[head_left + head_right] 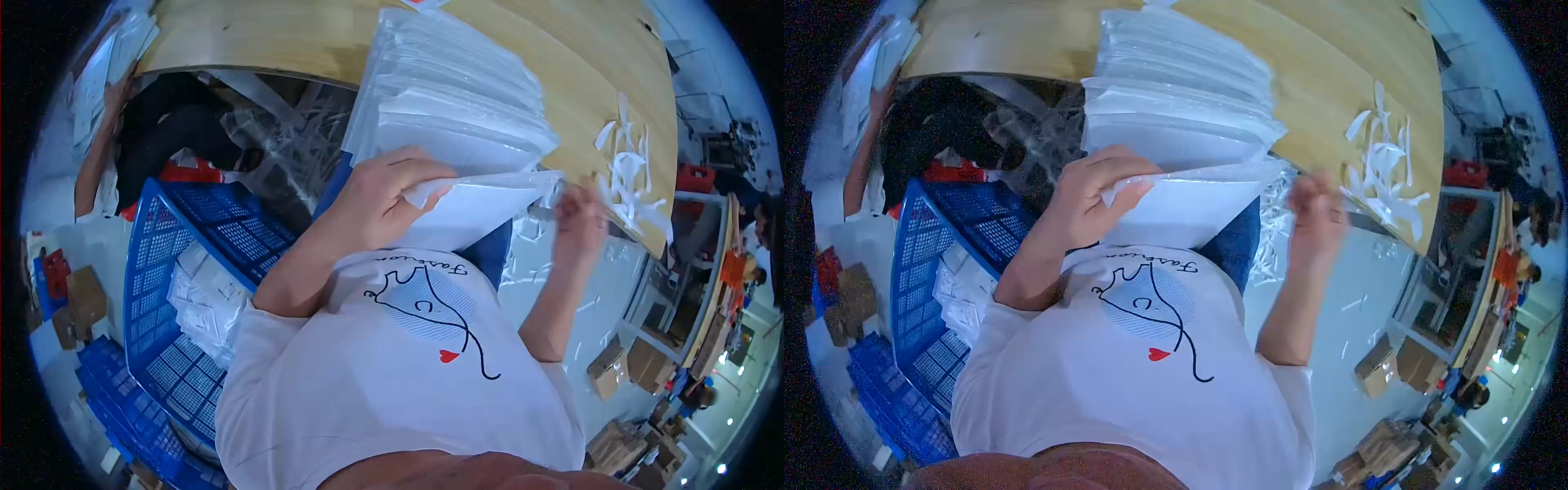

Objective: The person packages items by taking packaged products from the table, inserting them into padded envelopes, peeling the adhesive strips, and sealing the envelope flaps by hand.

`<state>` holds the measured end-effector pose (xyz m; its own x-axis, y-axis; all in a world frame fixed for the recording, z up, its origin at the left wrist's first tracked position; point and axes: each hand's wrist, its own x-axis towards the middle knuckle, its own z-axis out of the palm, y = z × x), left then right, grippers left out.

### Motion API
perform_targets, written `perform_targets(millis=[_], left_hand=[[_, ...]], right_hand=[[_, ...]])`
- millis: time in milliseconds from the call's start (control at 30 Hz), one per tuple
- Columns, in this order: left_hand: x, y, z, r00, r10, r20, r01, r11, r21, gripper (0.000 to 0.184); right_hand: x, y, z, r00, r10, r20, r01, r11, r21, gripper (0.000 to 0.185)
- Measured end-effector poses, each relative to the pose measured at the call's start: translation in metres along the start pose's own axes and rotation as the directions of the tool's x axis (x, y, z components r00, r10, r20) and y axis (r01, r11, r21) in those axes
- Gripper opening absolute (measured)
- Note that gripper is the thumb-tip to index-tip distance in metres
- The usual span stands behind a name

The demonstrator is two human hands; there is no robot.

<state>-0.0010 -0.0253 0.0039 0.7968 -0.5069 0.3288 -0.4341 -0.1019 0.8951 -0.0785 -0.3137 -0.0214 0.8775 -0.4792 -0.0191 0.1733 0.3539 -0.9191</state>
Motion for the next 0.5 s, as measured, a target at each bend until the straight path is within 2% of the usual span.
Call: perform_targets(millis=[67, 100, 167, 367, 500], left_hand=[[-0.001, -0.001, -0.002, 0.999, 0.02, 0.043, -0.019, 1.0, -0.018, 0.026], [-0.002, -0.002, -0.006, 0.997, 0.035, 0.069, -0.033, 0.999, -0.033, 0.024], [-0.006, -0.004, -0.013, 0.992, 0.062, 0.111, -0.056, 0.997, -0.06, 0.021], [-0.01, -0.021, -0.036, 0.972, 0.124, 0.201, -0.114, 0.992, -0.06, 0.026], [-0.007, -0.022, -0.052, 0.924, 0.028, 0.38, 0.064, 0.972, -0.227, 0.029]], right_hand=[[-0.017, 0.006, 0.048, 0.993, -0.017, 0.118, 0.037, 0.984, -0.174, 0.03], [-0.015, 0.01, 0.041, 0.994, -0.022, 0.108, 0.04, 0.985, -0.171, 0.03], [-0.009, 0.022, 0.022, 0.908, -0.085, 0.411, 0.166, 0.972, -0.166, 0.028], [0.001, 0.01, 0.022, 0.804, -0.029, 0.594, 0.16, 0.972, -0.17, 0.025], [0.006, 0.005, 0.012, 0.787, 0.022, 0.616, 0.167, 0.955, -0.247, 0.027]])
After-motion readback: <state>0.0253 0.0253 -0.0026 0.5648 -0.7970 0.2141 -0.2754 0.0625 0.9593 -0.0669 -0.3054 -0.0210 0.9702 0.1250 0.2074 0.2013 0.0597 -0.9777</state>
